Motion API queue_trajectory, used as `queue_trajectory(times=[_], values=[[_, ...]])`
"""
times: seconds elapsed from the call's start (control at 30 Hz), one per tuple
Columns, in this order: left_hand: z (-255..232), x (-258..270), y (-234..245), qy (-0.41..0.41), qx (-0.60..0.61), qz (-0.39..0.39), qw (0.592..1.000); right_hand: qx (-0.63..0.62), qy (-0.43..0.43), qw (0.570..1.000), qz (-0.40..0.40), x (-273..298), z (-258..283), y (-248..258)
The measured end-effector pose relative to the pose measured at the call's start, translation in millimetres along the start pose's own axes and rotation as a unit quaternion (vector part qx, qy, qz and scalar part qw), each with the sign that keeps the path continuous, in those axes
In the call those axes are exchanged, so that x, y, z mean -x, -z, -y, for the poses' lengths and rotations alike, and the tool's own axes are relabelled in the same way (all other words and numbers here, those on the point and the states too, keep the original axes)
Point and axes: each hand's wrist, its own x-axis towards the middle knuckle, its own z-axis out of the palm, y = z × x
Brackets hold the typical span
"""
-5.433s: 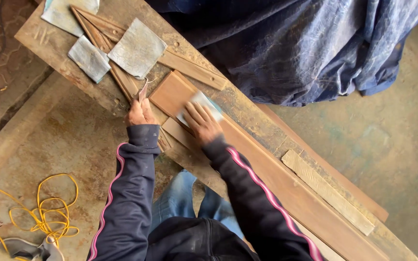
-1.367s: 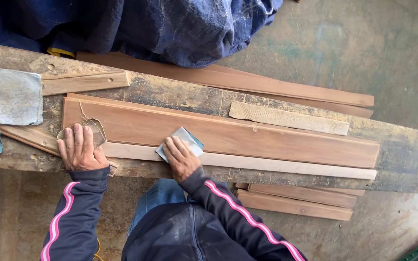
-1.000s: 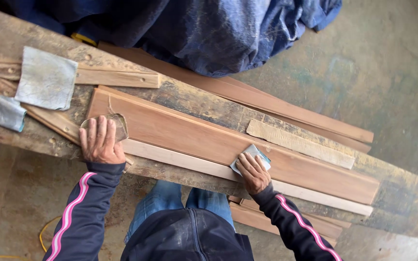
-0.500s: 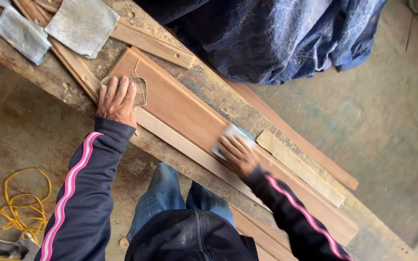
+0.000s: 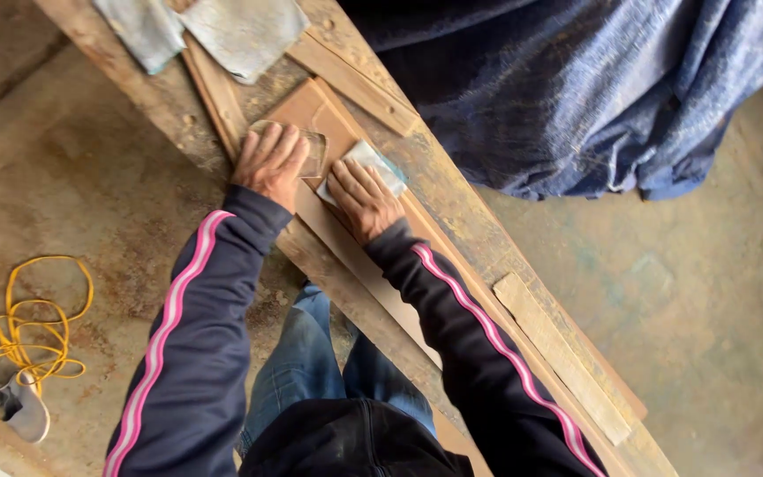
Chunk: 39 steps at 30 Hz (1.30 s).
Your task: Sanding several wooden planks on a workbench using handheld sandpaper.
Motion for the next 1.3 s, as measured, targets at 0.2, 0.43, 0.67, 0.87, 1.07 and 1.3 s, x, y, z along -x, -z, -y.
queue_trajectory(times=[0.2, 0.43, 0.67, 0.87, 1.07, 1.3], values=[[-47, 41, 35, 0.048, 0.003, -0.131, 0.99, 0.054, 0.028, 0.998, -0.017, 92, -1, 31], [-176, 125, -27, -0.027, 0.083, -0.103, 0.991, -0.004, 0.062, 0.997, 0.036, 26, -5, 32], [-225, 110, -87, -0.02, 0.209, -0.062, 0.976, 0.016, 0.048, 0.997, 0.062, -106, 11, -41], [-217, 97, -99, 0.059, 0.247, -0.093, 0.963, 0.021, 0.064, 0.998, 0.008, -36, 6, -3], [-265, 154, -242, 0.016, 0.113, 0.094, 0.989, 0.079, 0.083, 0.993, 0.001, -101, 0, -46], [-283, 142, -204, 0.205, 0.614, 0.07, 0.759, 0.087, 0.027, 0.996, 0.014, -60, 18, -42]])
